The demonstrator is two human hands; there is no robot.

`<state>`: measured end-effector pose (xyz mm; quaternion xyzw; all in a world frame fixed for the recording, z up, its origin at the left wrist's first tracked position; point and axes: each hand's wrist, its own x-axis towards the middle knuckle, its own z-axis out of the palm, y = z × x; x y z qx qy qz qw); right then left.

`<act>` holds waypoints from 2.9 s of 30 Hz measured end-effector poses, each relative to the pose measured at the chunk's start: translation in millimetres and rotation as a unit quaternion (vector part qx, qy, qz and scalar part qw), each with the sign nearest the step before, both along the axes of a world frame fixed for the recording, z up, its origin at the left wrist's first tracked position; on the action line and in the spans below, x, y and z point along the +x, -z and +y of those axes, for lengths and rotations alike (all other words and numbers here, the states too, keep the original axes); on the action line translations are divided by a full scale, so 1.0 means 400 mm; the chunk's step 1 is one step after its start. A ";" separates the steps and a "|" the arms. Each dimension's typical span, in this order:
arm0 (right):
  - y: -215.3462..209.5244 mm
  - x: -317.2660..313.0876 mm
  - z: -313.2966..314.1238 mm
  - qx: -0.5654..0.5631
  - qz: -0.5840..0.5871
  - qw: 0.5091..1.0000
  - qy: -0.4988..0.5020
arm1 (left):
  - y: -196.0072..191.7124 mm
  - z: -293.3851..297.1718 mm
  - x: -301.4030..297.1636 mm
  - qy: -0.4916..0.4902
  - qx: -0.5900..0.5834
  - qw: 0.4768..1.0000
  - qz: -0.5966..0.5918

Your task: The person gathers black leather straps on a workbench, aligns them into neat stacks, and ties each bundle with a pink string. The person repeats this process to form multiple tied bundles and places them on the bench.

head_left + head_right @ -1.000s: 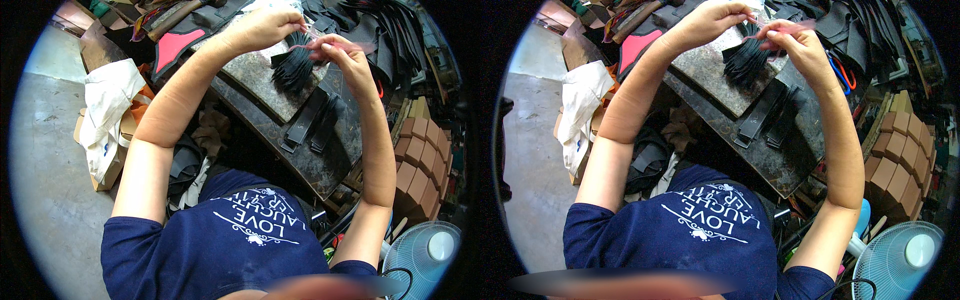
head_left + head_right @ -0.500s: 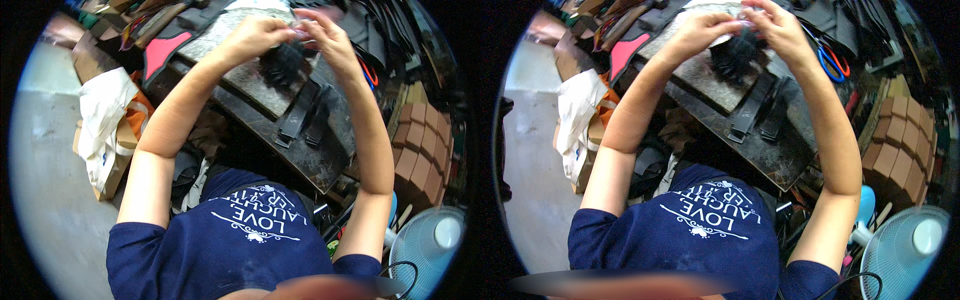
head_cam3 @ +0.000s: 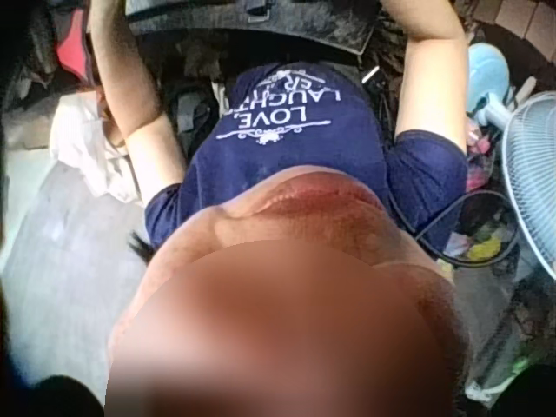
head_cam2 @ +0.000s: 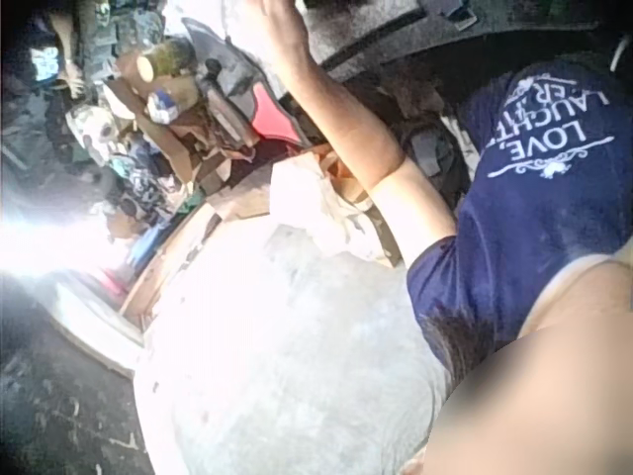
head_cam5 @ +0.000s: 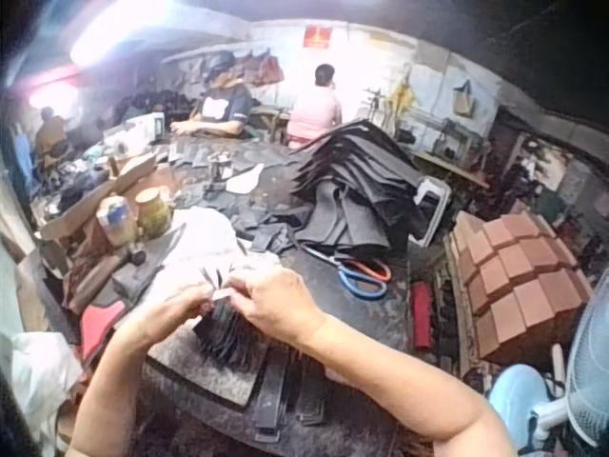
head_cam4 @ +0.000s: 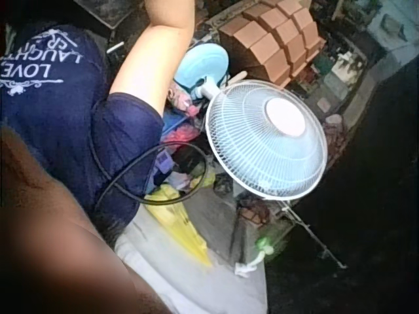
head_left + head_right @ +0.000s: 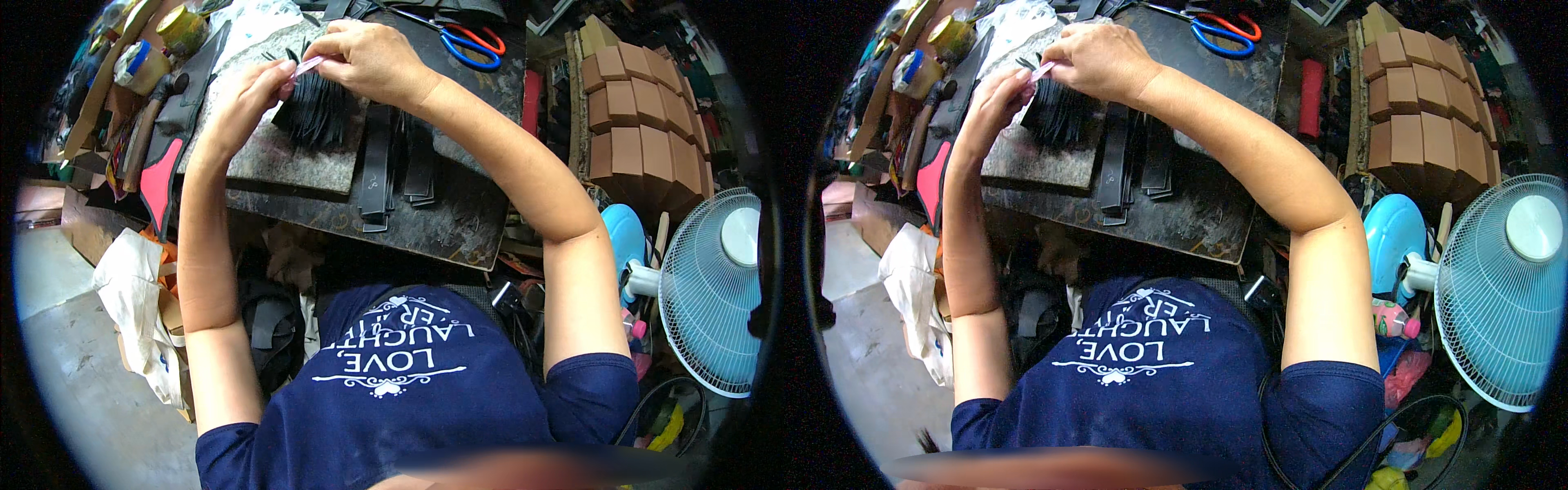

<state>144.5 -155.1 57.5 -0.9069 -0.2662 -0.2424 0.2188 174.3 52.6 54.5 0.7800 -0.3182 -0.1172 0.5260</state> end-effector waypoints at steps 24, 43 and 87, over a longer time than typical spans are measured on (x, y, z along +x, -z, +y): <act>-0.001 -0.006 0.037 0.096 -0.022 0.995 -0.022 | 0.040 -0.003 0.007 -0.131 -0.075 0.985 0.079; 0.038 -0.033 -0.112 0.488 0.440 0.733 -0.177 | 0.089 0.071 0.026 -0.213 0.189 0.903 -0.321; 0.112 0.014 -0.262 0.601 0.373 0.689 -0.160 | 0.114 0.039 0.024 -0.317 0.272 0.820 -0.391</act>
